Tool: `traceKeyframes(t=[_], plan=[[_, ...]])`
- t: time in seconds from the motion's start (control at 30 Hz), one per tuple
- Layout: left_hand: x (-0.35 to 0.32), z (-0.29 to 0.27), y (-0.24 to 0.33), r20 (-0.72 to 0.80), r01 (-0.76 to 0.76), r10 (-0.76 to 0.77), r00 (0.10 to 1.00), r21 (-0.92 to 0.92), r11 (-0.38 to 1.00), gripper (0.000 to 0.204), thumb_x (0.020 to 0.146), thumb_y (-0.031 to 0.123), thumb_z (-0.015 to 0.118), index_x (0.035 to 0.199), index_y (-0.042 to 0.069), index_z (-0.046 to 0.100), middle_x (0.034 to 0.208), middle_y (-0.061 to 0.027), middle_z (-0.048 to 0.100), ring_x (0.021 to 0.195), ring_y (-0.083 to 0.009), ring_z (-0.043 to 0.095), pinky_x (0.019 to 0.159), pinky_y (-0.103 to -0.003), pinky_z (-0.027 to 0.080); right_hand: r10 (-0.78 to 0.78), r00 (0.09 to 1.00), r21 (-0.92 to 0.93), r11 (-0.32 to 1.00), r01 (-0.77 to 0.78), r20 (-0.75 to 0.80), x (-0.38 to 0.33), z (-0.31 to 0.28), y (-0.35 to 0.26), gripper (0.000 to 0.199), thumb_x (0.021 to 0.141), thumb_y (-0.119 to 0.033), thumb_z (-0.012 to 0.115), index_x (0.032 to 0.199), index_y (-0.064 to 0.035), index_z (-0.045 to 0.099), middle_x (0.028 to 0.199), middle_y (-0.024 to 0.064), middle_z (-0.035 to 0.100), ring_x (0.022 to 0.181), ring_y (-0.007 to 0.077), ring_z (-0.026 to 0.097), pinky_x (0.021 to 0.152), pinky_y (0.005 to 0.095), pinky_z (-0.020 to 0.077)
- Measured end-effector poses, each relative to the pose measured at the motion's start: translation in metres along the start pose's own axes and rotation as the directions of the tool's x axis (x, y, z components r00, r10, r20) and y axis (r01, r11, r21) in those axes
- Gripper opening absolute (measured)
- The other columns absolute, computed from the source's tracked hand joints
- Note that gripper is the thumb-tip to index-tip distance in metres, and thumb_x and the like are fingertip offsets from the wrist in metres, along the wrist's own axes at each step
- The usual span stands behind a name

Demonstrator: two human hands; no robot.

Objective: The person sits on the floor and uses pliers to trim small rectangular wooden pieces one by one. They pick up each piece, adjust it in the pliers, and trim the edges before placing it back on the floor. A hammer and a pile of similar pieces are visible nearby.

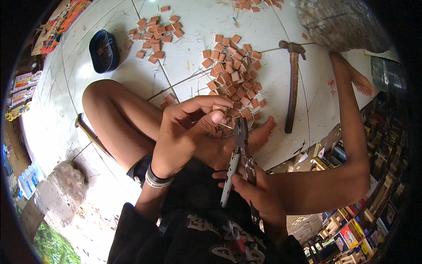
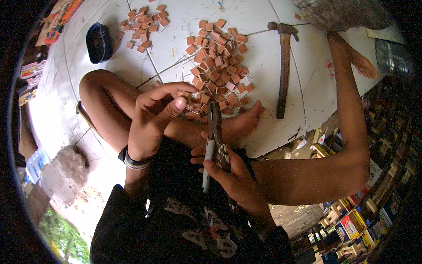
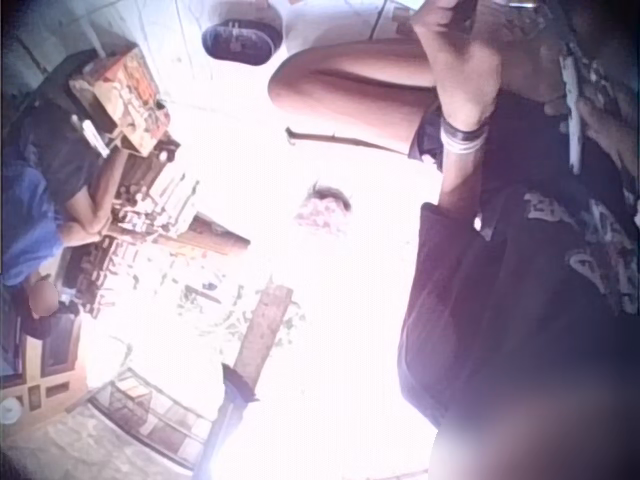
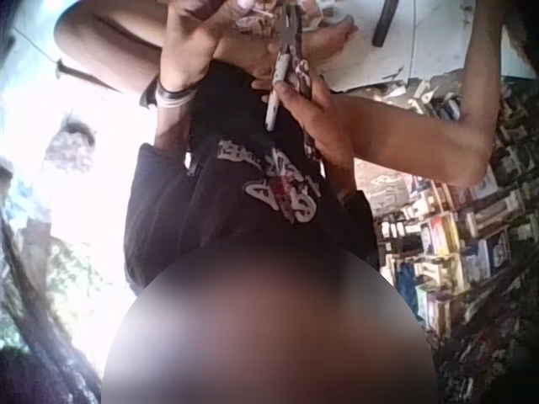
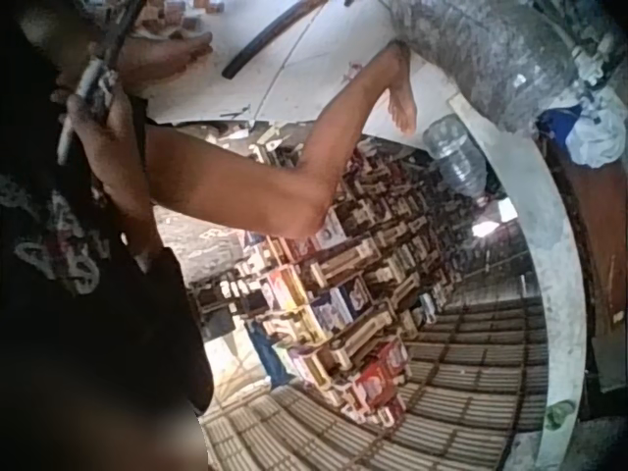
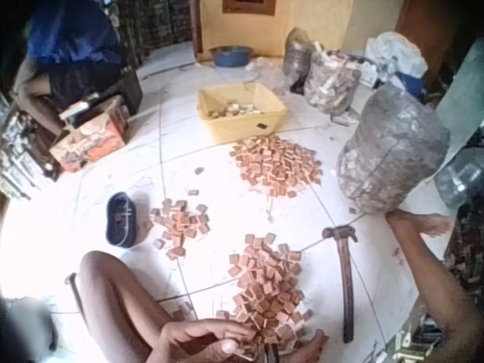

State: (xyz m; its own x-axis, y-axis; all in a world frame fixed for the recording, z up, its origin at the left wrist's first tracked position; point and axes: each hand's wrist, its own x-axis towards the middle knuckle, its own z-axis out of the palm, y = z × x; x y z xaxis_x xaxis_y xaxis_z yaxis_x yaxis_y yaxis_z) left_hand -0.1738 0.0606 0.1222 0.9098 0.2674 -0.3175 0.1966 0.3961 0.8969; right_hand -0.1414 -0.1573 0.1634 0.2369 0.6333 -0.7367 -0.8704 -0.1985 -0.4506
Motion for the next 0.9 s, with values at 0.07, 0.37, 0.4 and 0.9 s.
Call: traceKeyframes(t=[0.07,0.37,0.4,0.9], plan=[[-0.001,0.005,-0.004,0.014,-0.009,0.009,1.0,-0.039,0.999,0.024,0.099,0.005,0.069,0.121,-0.004,0.071,0.105,-0.008,0.075,0.098,-0.0125,0.068,0.09,-0.029,0.052,0.011,0.999,0.052,0.999,-0.013,0.051,-0.003,0.002,-0.005,0.066,0.106,-0.018,0.059,0.162,-0.0053,0.027,0.137,0.0162,0.058,0.126,0.0261,0.061,0.105,0.0411,0.0497],[-0.007,0.012,-0.011,0.01,-0.072,0.072,0.997,0.016,0.997,0.021,0.098,0.001,0.068,0.117,-0.006,0.072,0.113,-0.012,0.076,0.101,-0.0166,0.07,0.095,-0.031,0.054,0.068,0.991,0.038,0.997,-0.073,0.112,-0.007,0.007,-0.018,0.064,0.107,-0.018,0.057,0.161,-0.0015,0.027,0.121,0.0116,0.056,0.114,0.024,0.061,0.105,0.0428,0.0498],[-0.007,0.011,-0.01,0.009,-0.073,0.073,0.997,0.025,0.997,0.021,0.098,0.001,0.068,0.117,-0.006,0.072,0.112,-0.0122,0.076,0.1,-0.0167,0.07,0.094,-0.032,0.054,0.045,0.991,0.063,0.997,-0.053,0.123,-0.006,0.007,-0.017,0.062,0.107,-0.017,0.058,0.16,-0.0014,0.03,0.117,0.01,0.059,0.11,0.0212,0.062,0.102,0.0398,0.0516],[-0.009,0.009,-0.005,0.02,-0.166,0.165,0.986,0.07,0.984,0.017,0.095,0.002,0.071,0.111,-0.004,0.075,0.106,-0.0113,0.076,0.097,-0.0179,0.07,0.091,-0.031,0.054,-0.027,0.99,0.033,0.999,0.022,0.135,-0.007,0.005,-0.008,0.05,0.107,-0.019,0.059,0.15,0.0007,0.041,0.106,0.0067,0.062,0.097,0.0159,0.061,0.089,0.0326,0.0499]])
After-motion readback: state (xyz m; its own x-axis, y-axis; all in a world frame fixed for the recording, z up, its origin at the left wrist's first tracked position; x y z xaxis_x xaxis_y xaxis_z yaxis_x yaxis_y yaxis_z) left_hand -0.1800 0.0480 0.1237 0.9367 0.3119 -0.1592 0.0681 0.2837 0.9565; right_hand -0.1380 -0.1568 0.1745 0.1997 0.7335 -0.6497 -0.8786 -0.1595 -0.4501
